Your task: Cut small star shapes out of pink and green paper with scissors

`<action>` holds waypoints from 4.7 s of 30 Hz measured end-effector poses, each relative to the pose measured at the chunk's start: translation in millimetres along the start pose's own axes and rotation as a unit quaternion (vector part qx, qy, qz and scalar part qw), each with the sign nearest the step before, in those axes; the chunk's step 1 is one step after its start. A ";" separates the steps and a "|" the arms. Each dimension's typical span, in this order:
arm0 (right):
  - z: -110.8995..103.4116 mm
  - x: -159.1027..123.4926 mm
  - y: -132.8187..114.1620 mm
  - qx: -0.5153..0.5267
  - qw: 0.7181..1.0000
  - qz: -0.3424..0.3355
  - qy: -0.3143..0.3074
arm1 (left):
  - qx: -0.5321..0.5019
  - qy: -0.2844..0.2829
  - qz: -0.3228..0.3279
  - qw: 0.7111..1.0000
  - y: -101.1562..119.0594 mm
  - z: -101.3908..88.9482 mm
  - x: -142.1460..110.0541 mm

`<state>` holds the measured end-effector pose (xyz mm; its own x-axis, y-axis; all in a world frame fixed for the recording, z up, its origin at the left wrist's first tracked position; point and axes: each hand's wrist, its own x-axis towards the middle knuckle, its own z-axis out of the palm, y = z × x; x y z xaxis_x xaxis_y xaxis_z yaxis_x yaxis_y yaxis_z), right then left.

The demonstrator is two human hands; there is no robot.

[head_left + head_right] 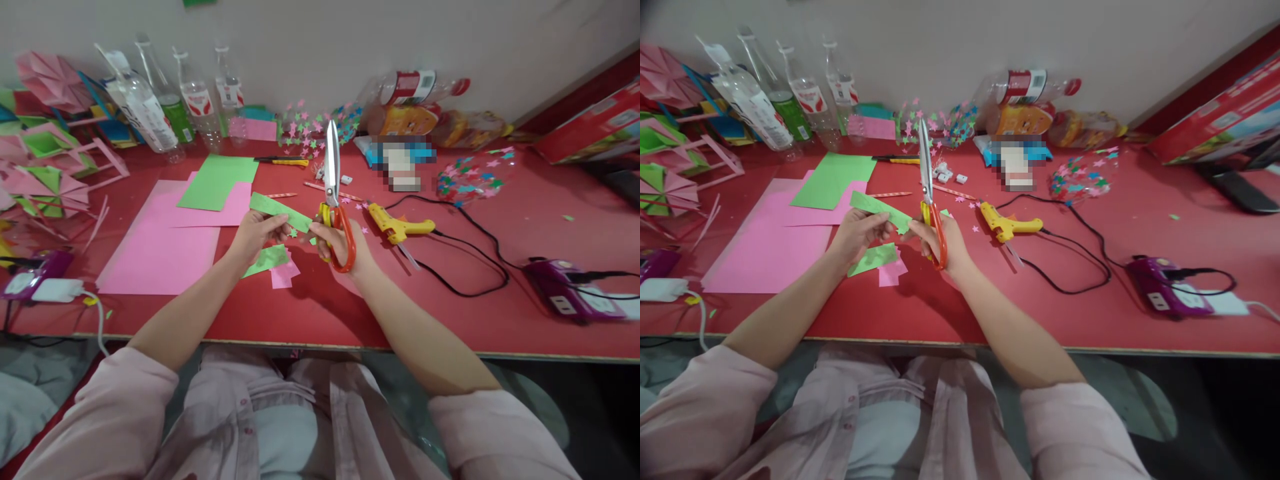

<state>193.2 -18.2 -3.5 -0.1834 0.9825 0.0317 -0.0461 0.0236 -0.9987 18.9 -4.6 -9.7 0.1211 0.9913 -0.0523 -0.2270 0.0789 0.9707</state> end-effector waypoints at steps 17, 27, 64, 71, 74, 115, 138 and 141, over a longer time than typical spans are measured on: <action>4.0 -7.1 -9.0 -0.108 0.994 0.015 0.007 | 0.058 -0.069 0.009 0.996 0.4 5.4 -4.8; -3.3 -6.8 -8.4 -0.265 0.958 0.053 -0.092 | -0.023 0.090 0.100 0.991 23.2 -14.7 2.4; 7.3 -15.4 -17.7 -0.196 0.957 0.112 -0.183 | 0.009 0.110 0.142 0.984 23.6 -15.7 4.1; 7.6 -16.3 -21.3 -0.209 0.955 0.111 -0.177 | 0.019 0.105 0.137 0.985 26.4 -18.3 2.9; 7.3 -16.4 -21.5 -0.212 0.955 0.107 -0.176 | 0.019 0.106 0.138 0.985 26.7 -19.5 2.8; 5.9 -16.3 -19.8 -0.221 0.954 0.104 -0.176 | 0.041 0.072 0.159 0.984 28.8 -25.6 7.3; 2.9 -16.3 -12.2 -0.173 0.958 0.098 -0.207 | 0.011 0.079 0.157 0.984 21.7 -22.0 1.3; 3.0 -17.3 -12.6 -0.170 0.957 0.104 -0.211 | 0.008 0.094 0.148 0.984 20.7 -18.0 -1.0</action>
<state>194.0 -36.1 8.7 -0.5378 0.8121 -0.2266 0.3425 -0.0351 -0.9389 -3.3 -2.0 6.3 -0.1292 0.9727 0.1926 -0.2107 -0.2167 0.9532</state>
